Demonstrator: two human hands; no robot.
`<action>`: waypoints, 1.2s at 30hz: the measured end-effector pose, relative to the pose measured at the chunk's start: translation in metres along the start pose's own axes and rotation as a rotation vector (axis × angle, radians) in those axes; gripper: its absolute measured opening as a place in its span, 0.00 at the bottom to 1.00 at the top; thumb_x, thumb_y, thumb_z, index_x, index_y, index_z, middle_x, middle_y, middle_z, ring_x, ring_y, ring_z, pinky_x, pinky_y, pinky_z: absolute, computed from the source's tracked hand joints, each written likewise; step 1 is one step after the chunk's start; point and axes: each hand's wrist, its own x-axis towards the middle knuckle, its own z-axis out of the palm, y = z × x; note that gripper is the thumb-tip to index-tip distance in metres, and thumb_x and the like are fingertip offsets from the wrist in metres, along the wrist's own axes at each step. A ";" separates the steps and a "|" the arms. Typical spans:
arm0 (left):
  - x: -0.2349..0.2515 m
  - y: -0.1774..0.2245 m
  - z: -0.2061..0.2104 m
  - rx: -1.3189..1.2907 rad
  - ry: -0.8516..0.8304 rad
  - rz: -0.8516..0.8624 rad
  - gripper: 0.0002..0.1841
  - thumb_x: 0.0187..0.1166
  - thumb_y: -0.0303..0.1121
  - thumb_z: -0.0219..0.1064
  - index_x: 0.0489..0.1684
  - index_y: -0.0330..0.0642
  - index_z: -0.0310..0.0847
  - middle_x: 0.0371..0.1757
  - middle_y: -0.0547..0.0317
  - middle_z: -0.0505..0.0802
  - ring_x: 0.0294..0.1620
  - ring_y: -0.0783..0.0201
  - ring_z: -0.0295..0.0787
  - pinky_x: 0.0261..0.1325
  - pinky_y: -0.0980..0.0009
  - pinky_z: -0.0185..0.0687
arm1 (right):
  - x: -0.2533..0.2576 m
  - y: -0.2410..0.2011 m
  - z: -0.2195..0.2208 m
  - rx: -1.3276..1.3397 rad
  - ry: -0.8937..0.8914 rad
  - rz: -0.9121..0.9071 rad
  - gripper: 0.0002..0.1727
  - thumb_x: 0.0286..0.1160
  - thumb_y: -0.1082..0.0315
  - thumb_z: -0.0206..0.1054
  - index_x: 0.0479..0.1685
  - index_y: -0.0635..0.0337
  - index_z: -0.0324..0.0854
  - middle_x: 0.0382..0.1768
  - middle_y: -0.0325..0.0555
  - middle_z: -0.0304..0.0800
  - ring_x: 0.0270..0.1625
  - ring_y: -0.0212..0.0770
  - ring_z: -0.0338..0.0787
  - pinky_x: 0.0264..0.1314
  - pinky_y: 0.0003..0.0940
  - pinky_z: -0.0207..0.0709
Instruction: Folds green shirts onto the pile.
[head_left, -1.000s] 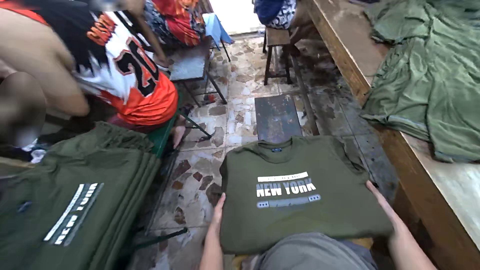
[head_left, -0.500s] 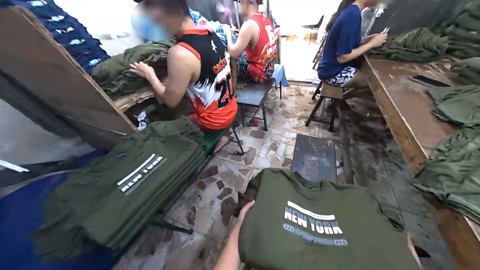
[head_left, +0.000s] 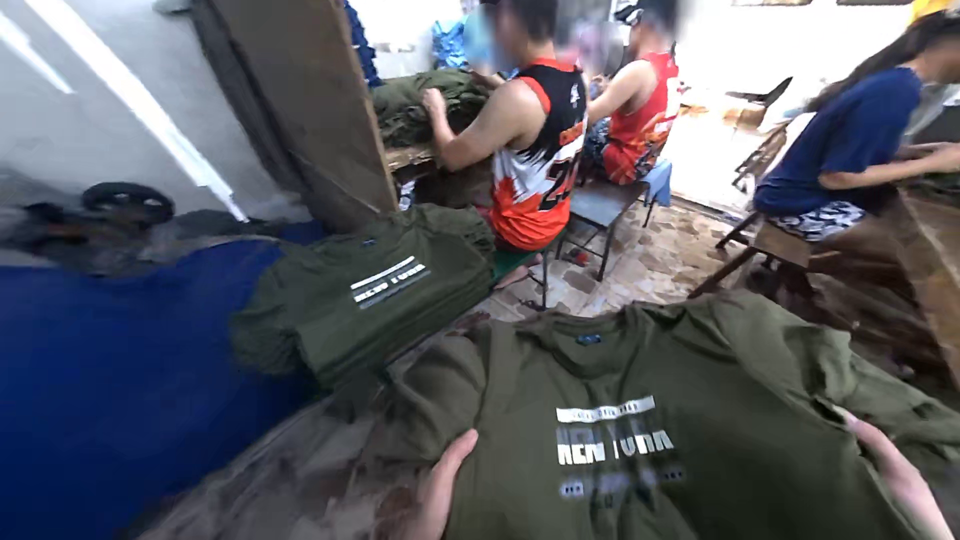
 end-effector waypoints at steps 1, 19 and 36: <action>0.006 0.003 -0.019 -0.078 0.057 0.103 0.11 0.82 0.24 0.59 0.56 0.28 0.78 0.44 0.61 0.92 0.49 0.80 0.89 0.58 0.77 0.84 | 0.010 0.007 0.011 0.033 -0.092 -0.075 0.14 0.81 0.88 0.40 0.55 0.92 0.66 0.40 0.56 0.78 0.39 0.23 0.77 0.52 0.11 0.70; 0.161 0.195 -0.200 -0.030 0.366 0.848 0.13 0.89 0.34 0.46 0.48 0.56 0.79 0.40 0.86 0.92 0.42 0.92 0.87 0.47 0.89 0.83 | 0.184 -0.039 0.406 0.257 -1.176 -0.805 0.25 0.96 0.60 0.38 0.76 0.66 0.72 0.67 0.42 0.84 0.67 0.20 0.81 0.73 0.22 0.72; 0.394 0.038 -0.222 0.556 0.600 0.048 0.37 0.83 0.46 0.68 0.84 0.28 0.63 0.82 0.30 0.74 0.86 0.42 0.67 0.87 0.46 0.59 | 0.357 0.264 0.201 -0.762 -0.773 -0.329 0.26 0.89 0.57 0.59 0.79 0.62 0.75 0.63 0.64 0.87 0.62 0.58 0.89 0.70 0.57 0.78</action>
